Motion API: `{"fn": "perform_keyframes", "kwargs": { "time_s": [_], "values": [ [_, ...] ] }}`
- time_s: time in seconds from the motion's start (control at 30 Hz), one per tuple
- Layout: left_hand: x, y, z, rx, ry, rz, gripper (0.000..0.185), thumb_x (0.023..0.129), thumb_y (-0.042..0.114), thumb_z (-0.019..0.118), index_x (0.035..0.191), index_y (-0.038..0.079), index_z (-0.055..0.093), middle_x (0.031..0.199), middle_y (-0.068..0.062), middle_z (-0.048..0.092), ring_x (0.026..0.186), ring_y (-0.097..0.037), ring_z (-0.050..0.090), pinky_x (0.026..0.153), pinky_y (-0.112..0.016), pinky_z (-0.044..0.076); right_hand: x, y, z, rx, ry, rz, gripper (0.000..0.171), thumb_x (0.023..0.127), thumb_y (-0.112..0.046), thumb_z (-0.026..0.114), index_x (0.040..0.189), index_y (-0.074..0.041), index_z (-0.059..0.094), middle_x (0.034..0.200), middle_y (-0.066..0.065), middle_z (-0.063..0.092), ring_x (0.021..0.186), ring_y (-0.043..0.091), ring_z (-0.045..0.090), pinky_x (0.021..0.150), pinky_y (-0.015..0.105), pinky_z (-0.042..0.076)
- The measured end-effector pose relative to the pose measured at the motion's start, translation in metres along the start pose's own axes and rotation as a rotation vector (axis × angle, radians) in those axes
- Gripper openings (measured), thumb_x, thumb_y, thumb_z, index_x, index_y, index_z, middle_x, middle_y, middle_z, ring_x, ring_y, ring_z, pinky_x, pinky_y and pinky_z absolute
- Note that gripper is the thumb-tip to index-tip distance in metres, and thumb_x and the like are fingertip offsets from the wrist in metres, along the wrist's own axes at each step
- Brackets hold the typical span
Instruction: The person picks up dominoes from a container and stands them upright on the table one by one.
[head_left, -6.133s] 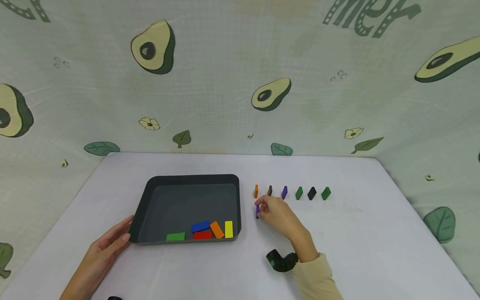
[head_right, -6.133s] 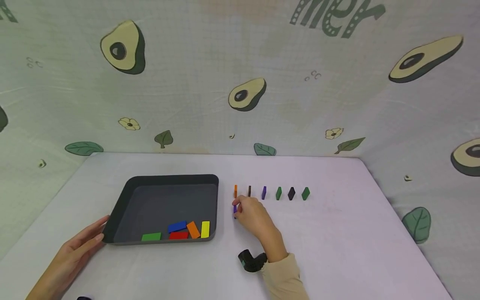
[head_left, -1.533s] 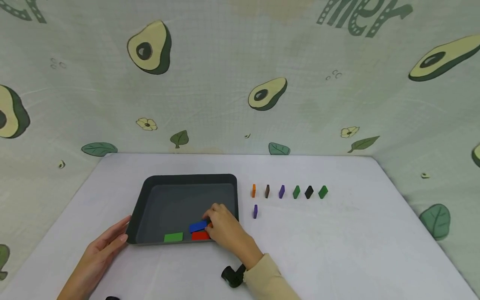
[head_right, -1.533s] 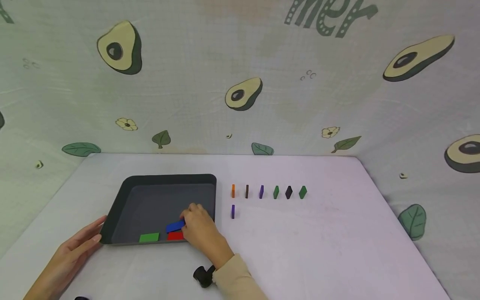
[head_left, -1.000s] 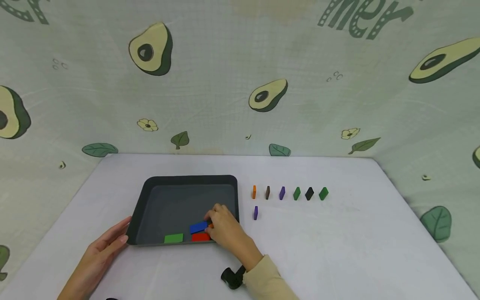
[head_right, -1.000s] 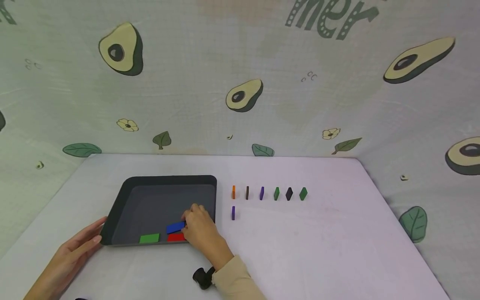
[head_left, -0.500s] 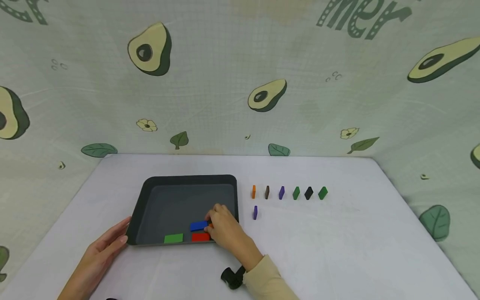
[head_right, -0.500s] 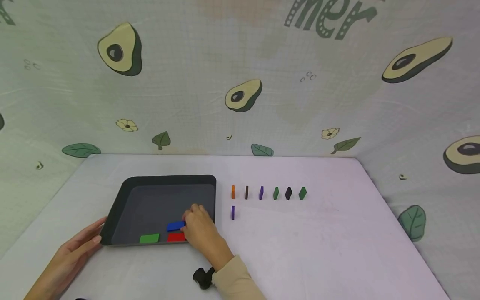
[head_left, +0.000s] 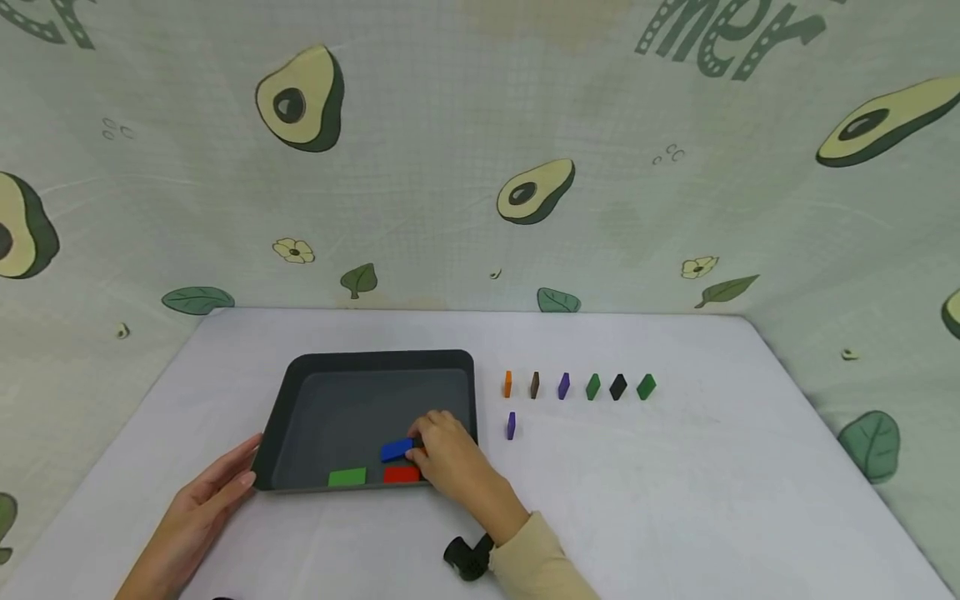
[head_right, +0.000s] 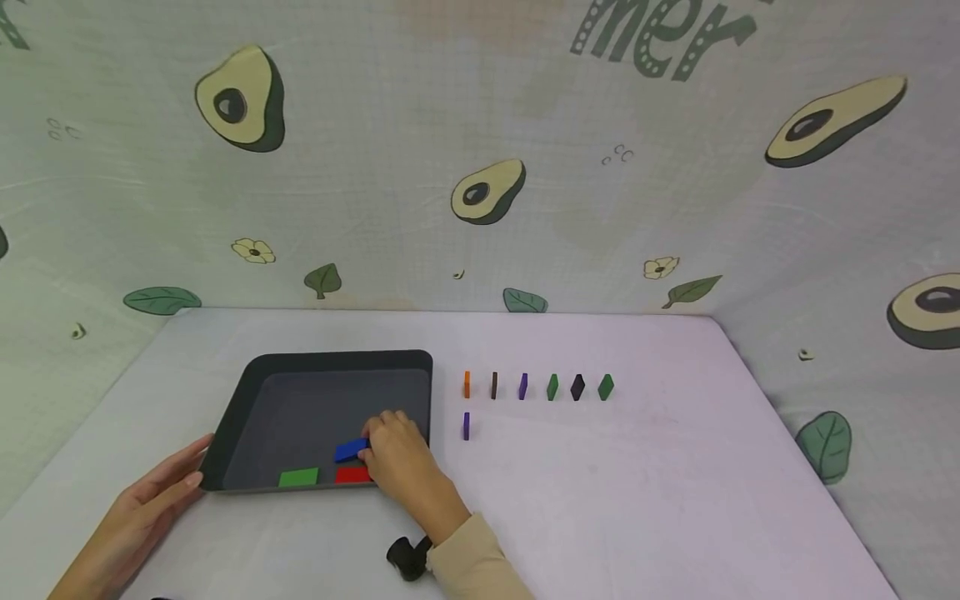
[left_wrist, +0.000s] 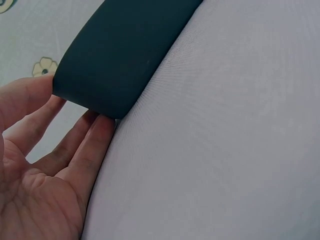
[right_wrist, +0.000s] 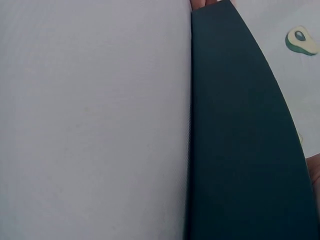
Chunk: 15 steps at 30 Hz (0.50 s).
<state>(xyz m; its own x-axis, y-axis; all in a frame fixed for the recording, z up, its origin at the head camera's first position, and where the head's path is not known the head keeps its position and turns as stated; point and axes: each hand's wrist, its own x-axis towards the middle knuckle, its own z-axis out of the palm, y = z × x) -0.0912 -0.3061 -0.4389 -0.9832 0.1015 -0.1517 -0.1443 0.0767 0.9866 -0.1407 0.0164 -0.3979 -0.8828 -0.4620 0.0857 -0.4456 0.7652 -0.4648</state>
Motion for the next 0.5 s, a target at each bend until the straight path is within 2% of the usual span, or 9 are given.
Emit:
{"fn": "perform_keyframes", "kwargs": {
  "time_s": [0.3, 0.5],
  "values": [
    [-0.001, -0.0005, -0.0007, -0.02, -0.019, 0.038, 0.052, 0.099, 0.012, 0.046, 0.147, 0.009, 0.027, 0.126, 0.026, 0.045, 0.112, 0.019, 0.043, 0.085, -0.004, 0.042, 0.0004, -0.0017, -0.0038, 0.06, 0.024, 0.008, 0.019, 0.088, -0.017, 0.065, 0.104, -0.008, 0.065, 0.092, 0.0, 0.065, 0.082, 0.009, 0.051, 0.073, 0.017, 0.048],
    [-0.001, -0.0014, -0.0007, -0.016, -0.019, 0.039, 0.052, 0.099, 0.013, 0.046, 0.147, 0.009, 0.027, 0.126, 0.026, 0.045, 0.112, 0.018, 0.043, 0.085, -0.004, 0.042, -0.0009, -0.0032, -0.009, 0.148, 0.009, 0.034, 0.018, 0.09, -0.012, 0.062, 0.107, -0.006, 0.062, 0.09, 0.002, 0.064, 0.077, 0.007, 0.051, 0.067, 0.013, 0.048]
  ]
}}
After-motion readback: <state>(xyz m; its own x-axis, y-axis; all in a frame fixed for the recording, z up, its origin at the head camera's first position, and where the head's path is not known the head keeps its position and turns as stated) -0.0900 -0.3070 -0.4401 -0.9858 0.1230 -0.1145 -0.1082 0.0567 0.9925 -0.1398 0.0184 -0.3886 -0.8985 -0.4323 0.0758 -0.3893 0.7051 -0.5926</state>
